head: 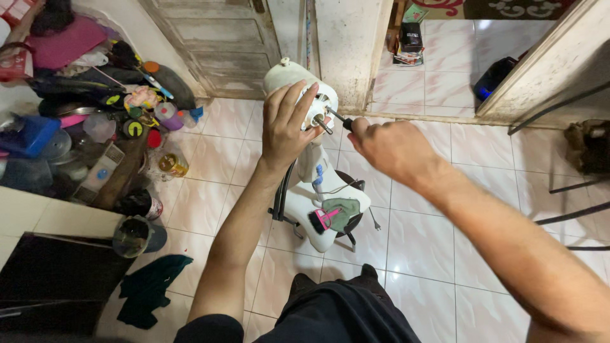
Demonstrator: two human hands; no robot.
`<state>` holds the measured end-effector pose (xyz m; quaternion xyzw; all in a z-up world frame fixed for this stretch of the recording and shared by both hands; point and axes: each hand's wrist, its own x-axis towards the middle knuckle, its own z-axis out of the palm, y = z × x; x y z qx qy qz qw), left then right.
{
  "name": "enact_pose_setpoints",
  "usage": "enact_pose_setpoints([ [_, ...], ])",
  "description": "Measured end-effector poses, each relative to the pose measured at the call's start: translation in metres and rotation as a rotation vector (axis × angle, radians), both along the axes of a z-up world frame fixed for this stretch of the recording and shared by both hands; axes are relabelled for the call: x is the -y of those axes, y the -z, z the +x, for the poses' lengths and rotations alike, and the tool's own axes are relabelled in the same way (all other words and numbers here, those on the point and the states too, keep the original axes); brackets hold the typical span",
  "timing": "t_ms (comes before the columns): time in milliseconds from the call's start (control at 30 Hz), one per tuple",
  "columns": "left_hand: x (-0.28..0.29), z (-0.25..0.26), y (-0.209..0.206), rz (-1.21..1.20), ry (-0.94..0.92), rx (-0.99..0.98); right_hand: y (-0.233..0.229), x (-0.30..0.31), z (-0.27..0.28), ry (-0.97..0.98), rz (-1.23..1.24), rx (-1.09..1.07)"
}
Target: The person uses a screwdriver to remove multiple screws from the rear and side of a white electric fan motor housing. Screws are placed into a green bowl on a nearby table. The person continues unscrewing the housing but does not fully separate the components within the clip.
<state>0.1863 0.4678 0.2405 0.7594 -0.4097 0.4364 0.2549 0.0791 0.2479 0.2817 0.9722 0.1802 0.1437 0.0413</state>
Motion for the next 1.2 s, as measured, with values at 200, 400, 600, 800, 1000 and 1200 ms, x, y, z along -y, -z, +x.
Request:
enact_pose_setpoints([
  [200, 0.000, 0.004, -0.001, -0.007, 0.002, 0.014, 0.015, 0.006, 0.024, 0.188, 1.521, -0.775],
  [400, 0.001, 0.007, 0.001, -0.011, 0.006, 0.023, 0.023, -0.013, 0.014, 0.147, 0.488, -0.047],
  [600, 0.004, 0.005, 0.002, -0.004, 0.016, 0.027, 0.010, -0.012, -0.001, 0.035, -0.481, 0.301],
  [800, 0.006, -0.002, 0.002, -0.031, -0.029, 0.028, 0.004, -0.010, -0.001, -0.080, -0.076, 0.493],
  [1000, 0.006, 0.000, 0.000, -0.039, -0.020, 0.013, 0.015, -0.010, 0.020, 0.213, 1.024, -0.326],
  [1200, 0.007, 0.007, -0.005, 0.000, -0.054, -0.020, 0.013, -0.012, 0.019, 0.047, 0.281, 0.266],
])
